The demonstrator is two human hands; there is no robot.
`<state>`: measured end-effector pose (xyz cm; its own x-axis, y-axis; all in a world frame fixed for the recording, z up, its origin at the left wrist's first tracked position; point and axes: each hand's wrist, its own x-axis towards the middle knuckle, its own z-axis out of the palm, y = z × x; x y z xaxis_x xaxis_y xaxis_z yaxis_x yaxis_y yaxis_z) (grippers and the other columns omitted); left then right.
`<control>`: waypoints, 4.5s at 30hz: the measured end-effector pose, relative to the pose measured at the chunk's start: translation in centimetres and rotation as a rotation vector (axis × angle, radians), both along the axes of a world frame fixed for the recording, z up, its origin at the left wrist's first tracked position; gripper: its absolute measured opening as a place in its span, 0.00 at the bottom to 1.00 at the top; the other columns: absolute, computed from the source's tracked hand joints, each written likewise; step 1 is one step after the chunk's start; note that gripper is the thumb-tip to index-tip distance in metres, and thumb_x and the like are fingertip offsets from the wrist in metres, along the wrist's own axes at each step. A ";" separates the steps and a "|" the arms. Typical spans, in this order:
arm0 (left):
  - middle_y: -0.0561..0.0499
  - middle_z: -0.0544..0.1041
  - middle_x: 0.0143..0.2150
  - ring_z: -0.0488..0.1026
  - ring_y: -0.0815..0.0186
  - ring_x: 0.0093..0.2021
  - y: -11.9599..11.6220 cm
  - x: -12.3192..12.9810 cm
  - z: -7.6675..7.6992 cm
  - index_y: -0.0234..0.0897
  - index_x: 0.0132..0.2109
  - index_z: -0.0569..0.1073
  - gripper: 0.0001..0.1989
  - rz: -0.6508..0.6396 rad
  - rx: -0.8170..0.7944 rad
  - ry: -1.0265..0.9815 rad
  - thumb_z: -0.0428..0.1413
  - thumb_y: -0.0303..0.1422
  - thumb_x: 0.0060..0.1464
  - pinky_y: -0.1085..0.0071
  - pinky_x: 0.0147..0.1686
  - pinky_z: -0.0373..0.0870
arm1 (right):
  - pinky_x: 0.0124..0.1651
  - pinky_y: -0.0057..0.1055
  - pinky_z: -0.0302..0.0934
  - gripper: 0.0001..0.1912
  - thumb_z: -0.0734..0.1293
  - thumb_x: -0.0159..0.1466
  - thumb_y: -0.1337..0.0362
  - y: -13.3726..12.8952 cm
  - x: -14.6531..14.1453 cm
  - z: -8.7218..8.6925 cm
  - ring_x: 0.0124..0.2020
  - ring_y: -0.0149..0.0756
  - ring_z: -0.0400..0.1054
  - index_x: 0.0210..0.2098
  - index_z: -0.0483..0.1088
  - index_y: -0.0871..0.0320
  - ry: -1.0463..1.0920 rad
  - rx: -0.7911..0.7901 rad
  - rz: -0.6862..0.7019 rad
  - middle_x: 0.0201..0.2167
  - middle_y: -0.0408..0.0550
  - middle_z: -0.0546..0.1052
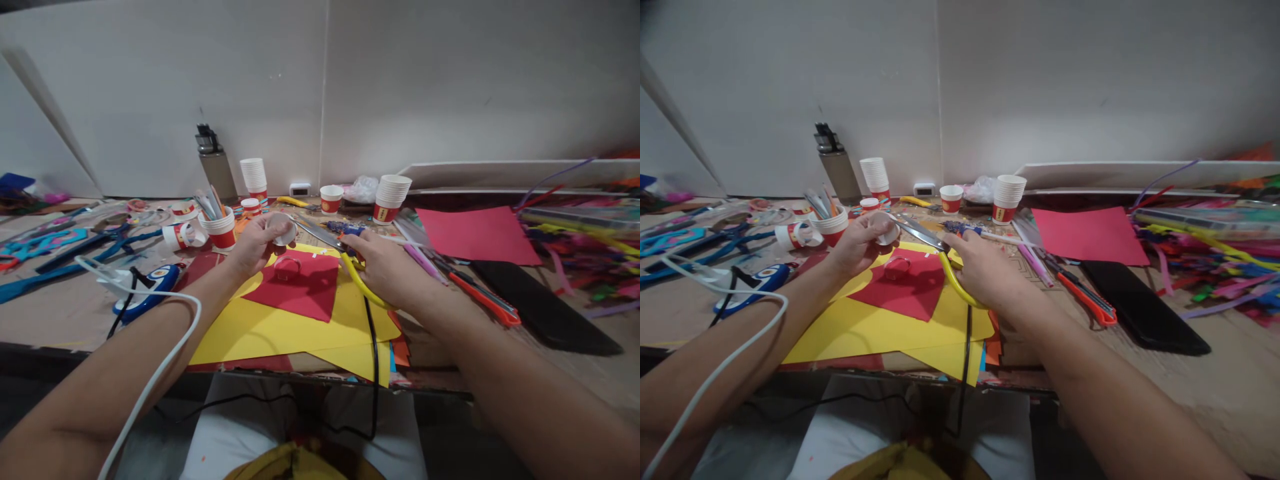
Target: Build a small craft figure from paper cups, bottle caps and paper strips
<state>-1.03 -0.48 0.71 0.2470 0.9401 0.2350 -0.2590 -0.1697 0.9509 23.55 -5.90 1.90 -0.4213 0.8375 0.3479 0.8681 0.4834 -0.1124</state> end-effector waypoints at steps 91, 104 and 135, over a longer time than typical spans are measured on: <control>0.50 0.76 0.35 0.71 0.68 0.33 -1.6 1.6 -0.7 0.36 0.38 0.76 0.12 0.031 0.169 0.284 0.61 0.39 0.50 0.73 0.33 0.69 | 0.41 0.33 0.60 0.15 0.63 0.62 0.62 0.8 0.4 -0.5 0.42 0.44 0.72 0.47 0.72 0.59 -0.047 -0.097 -0.247 0.41 0.58 0.78; 0.52 0.73 0.27 0.68 0.72 0.23 -0.6 0.9 -0.9 0.34 0.34 0.75 0.10 0.079 -0.006 0.125 0.62 0.37 0.47 0.78 0.18 0.64 | 0.48 0.35 0.61 0.20 0.66 0.59 0.65 1.2 0.6 -1.3 0.48 0.46 0.69 0.51 0.69 0.63 -0.014 -0.131 -0.155 0.47 0.59 0.75; 0.52 0.74 0.34 0.74 0.69 0.32 -1.3 1.3 -0.3 0.34 0.40 0.67 0.23 -0.215 -0.077 -0.062 0.69 0.34 0.39 0.70 0.32 0.72 | 0.36 0.28 0.67 0.26 0.71 0.56 0.66 0.5 -5.4 1.4 0.36 0.30 0.69 0.54 0.67 0.54 1.019 -0.722 0.337 0.40 0.45 0.75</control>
